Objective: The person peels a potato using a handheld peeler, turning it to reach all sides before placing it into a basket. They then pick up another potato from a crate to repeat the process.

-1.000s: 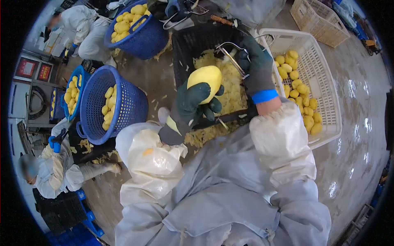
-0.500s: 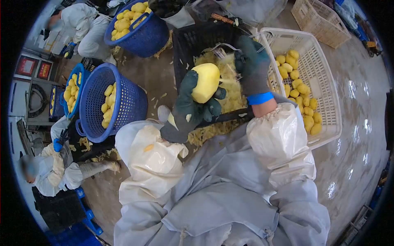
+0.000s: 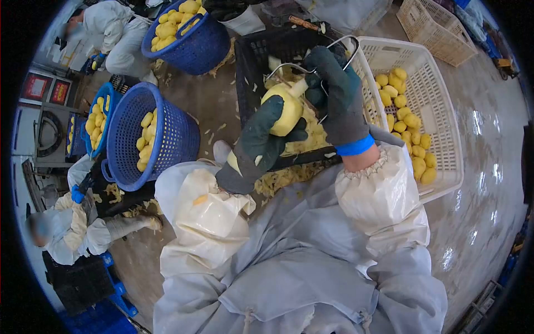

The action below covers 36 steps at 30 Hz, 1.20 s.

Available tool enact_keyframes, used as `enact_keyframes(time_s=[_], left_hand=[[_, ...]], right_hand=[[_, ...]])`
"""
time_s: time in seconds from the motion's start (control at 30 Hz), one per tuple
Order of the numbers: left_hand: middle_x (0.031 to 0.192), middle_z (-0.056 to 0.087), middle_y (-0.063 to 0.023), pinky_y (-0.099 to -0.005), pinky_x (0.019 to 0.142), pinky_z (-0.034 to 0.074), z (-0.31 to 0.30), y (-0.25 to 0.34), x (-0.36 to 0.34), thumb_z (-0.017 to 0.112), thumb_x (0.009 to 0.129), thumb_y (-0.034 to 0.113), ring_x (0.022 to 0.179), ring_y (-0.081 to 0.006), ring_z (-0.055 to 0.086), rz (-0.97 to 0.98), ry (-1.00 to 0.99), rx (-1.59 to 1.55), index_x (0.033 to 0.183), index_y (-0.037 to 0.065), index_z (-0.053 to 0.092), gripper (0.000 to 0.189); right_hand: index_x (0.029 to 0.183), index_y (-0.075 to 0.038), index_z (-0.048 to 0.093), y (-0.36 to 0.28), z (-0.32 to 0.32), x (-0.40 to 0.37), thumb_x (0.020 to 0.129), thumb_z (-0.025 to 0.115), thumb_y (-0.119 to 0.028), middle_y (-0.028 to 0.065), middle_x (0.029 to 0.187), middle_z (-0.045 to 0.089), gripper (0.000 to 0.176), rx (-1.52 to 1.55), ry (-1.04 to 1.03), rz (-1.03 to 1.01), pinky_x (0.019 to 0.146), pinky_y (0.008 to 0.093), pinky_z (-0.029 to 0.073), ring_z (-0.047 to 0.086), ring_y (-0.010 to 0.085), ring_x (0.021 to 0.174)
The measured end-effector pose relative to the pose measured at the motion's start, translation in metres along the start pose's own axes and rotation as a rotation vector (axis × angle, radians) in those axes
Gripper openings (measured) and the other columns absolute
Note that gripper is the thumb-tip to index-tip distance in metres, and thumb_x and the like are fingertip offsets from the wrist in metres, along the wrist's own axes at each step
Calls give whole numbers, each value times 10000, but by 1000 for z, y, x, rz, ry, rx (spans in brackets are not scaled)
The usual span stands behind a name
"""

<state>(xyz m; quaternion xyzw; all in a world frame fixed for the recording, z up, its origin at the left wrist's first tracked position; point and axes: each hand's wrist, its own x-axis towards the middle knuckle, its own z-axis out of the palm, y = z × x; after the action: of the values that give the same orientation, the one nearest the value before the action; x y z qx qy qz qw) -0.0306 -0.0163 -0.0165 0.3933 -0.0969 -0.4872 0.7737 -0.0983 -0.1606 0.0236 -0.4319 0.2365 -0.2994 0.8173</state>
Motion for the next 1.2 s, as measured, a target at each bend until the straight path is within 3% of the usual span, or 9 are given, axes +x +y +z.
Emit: enact_keyframes(time_s=[0.3, 0.37, 0.57, 0.63, 0.67, 0.7, 0.83, 1.1, 1.2], left_hand=[[1109, 594, -174, -365, 703, 590, 6, 10, -2, 660, 833, 376, 883, -283, 650, 68, -131, 230, 1302, 51, 434, 614], [1097, 600, -164, -349, 672, 590, -2, 13, -7, 673, 810, 399, 804, -261, 658, -95, -172, 176, 1304, 77, 438, 634], [1007, 626, -170, -271, 458, 520, -1, 7, -8, 604, 824, 536, 709, -206, 648, -56, -94, 168, 1298, 90, 442, 671], [991, 632, -160, -276, 479, 522, 1, 11, -9, 595, 824, 550, 667, -203, 643, -87, -122, 169, 1289, 88, 449, 672], [983, 635, -155, -279, 489, 523, 3, 14, -9, 591, 825, 557, 646, -202, 641, -98, -139, 170, 1285, 87, 452, 673], [983, 635, -155, -279, 489, 523, 5, 18, -7, 591, 825, 557, 646, -202, 641, -94, -148, 181, 1285, 87, 452, 673], [956, 642, -156, -258, 431, 510, 2, 6, -7, 576, 832, 562, 608, -205, 647, -20, -52, 270, 1272, 92, 460, 653], [984, 627, -196, -274, 466, 555, -5, 5, -5, 515, 881, 566, 672, -231, 658, -20, -58, 106, 1280, 94, 457, 620], [984, 627, -200, -271, 471, 559, -1, 13, -5, 505, 887, 568, 674, -232, 658, -59, -69, 7, 1280, 91, 457, 620]], right_hand=[[841, -51, 638, 12, -7, 10, 870, 645, -294, 11, 641, 554, 245, -137, -51, -89, 457, 224, 369, 482, 77, 491], [893, -36, 652, 36, -39, 52, 876, 641, -268, 13, 654, 565, 233, -245, 90, -459, 447, 220, 368, 481, 74, 495], [886, -80, 625, -6, 0, -4, 892, 604, -247, -31, 625, 492, 169, -87, -23, -65, 464, 200, 323, 427, 63, 492], [910, -89, 634, 23, -24, 30, 892, 605, -251, -24, 625, 491, 165, -128, 70, -210, 462, 196, 320, 422, 68, 485], [916, -78, 638, 42, -41, 57, 880, 623, -249, -19, 630, 509, 176, -254, 166, -612, 464, 200, 327, 441, 67, 494], [908, -64, 638, 34, -52, 59, 862, 649, -248, -11, 637, 532, 190, 21, 89, -262, 455, 207, 334, 459, 65, 498], [879, -58, 623, 2, 5, -8, 850, 669, -262, -13, 637, 535, 211, -124, -64, -92, 435, 209, 329, 464, 57, 494], [894, -63, 619, -7, 4, -7, 845, 662, -213, -11, 678, 549, 163, -92, -56, -4, 461, 211, 361, 489, 72, 523], [891, -68, 626, 13, -23, 35, 863, 642, -292, -11, 673, 547, 227, -81, -16, -227, 443, 208, 348, 468, 65, 497]])
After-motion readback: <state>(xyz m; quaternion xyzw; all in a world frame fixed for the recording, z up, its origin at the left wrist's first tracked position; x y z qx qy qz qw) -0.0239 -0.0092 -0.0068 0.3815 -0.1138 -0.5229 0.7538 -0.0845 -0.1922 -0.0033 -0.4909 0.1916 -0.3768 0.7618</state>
